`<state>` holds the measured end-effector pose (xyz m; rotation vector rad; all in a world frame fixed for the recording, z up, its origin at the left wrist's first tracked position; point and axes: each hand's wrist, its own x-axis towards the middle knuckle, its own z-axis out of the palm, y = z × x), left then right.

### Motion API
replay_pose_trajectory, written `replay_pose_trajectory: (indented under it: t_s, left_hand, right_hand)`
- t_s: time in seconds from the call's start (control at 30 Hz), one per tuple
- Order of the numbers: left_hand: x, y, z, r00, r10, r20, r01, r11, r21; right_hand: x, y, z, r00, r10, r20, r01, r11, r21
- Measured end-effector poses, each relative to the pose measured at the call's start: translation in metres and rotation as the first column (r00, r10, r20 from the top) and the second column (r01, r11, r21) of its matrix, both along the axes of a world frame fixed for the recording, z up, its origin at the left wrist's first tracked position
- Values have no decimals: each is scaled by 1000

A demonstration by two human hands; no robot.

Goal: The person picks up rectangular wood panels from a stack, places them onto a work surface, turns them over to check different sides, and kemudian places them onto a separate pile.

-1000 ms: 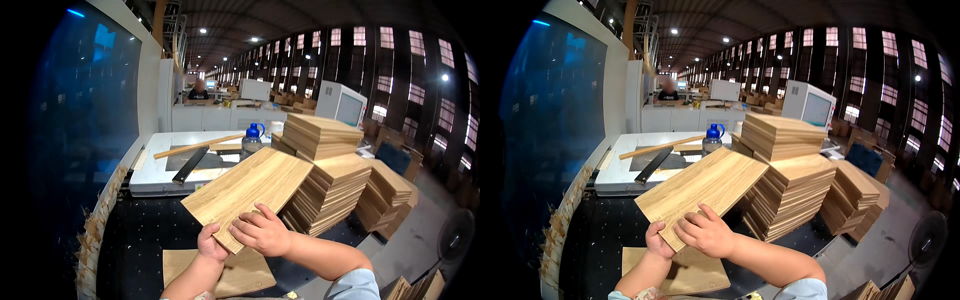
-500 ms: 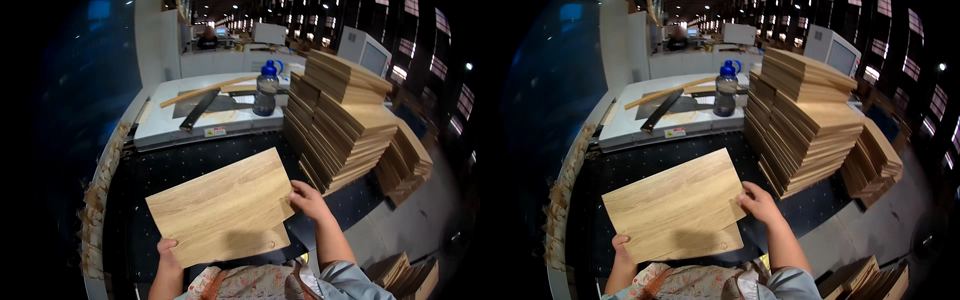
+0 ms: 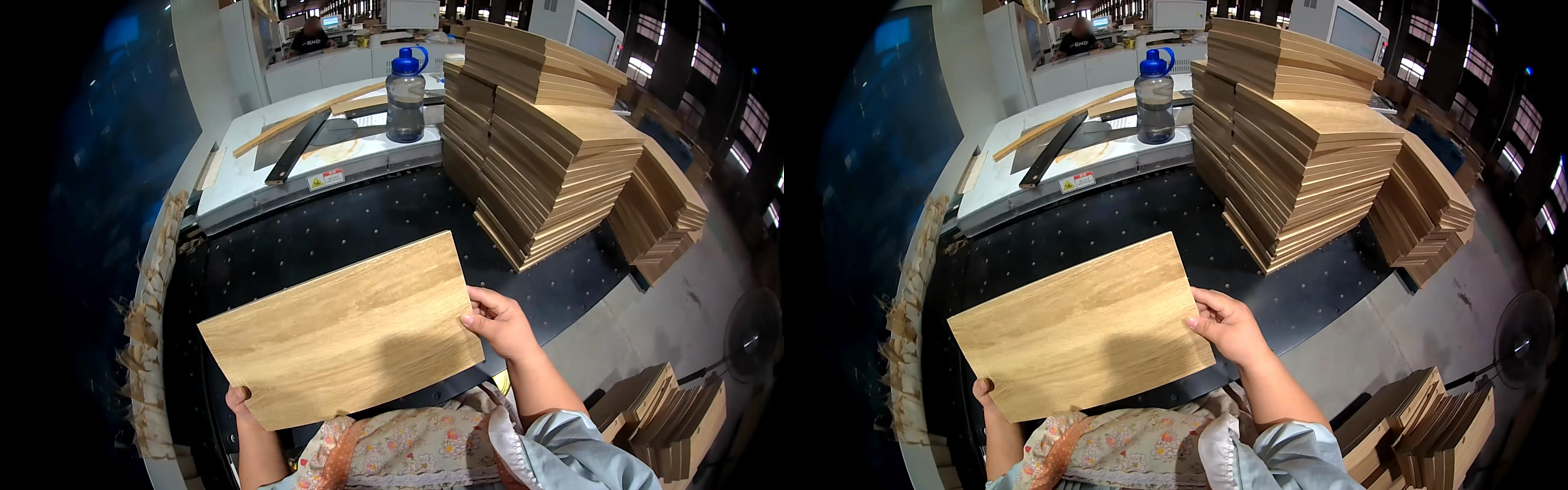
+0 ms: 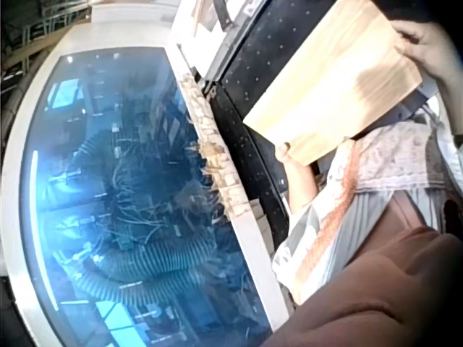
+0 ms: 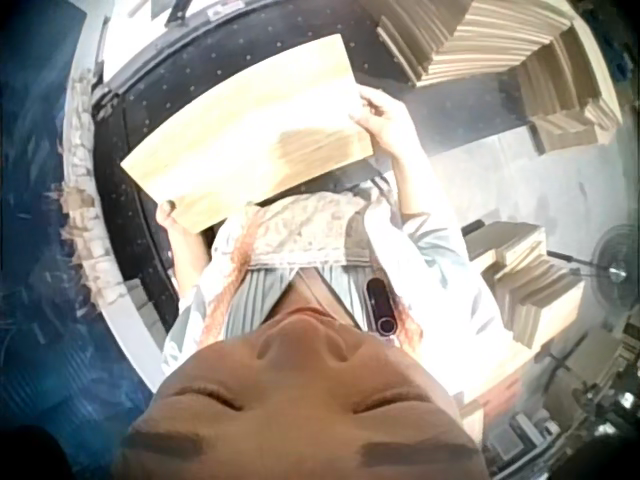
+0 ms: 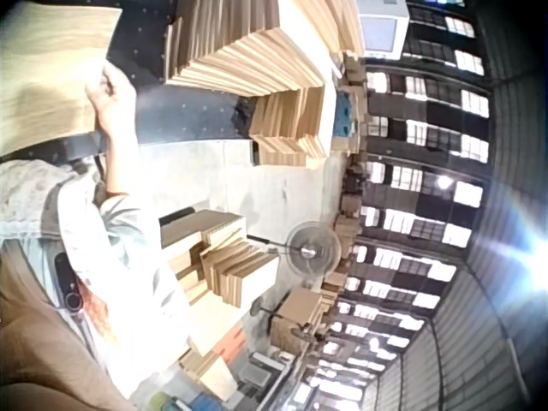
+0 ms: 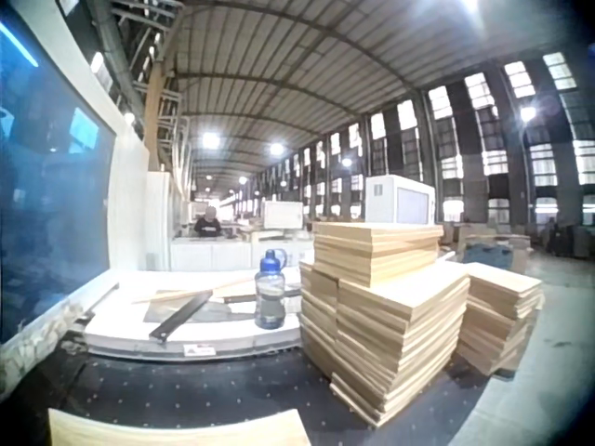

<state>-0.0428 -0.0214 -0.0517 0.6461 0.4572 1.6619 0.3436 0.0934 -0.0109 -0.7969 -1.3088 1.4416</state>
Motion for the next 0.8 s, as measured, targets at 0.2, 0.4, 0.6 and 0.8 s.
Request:
replay_pose_trajectory:
  t_s: [0.2, 0.4, 0.6, 0.8]
  left_hand:
    - [-6, -7, -9, 998, 24, 64, -21, 999, -36]
    - [1, 2, 5, 994, -70, 83, 70, 998, 2]
    - [10, 6, 8, 990, -117, 80, 117, 993, 13]
    - [20, 24, 17, 994, -100, 49, 106, 982, -158]
  right_hand:
    - [3, 1, -6, 996, -68, 62, 65, 997, 48]
    - [12, -4, -20, 994, -95, -45, 94, 995, -23]
    - [21, -3, -35, 990, -143, 1, 143, 989, -37]
    - [30, -4, -30, 993, -106, -57, 102, 993, -64]
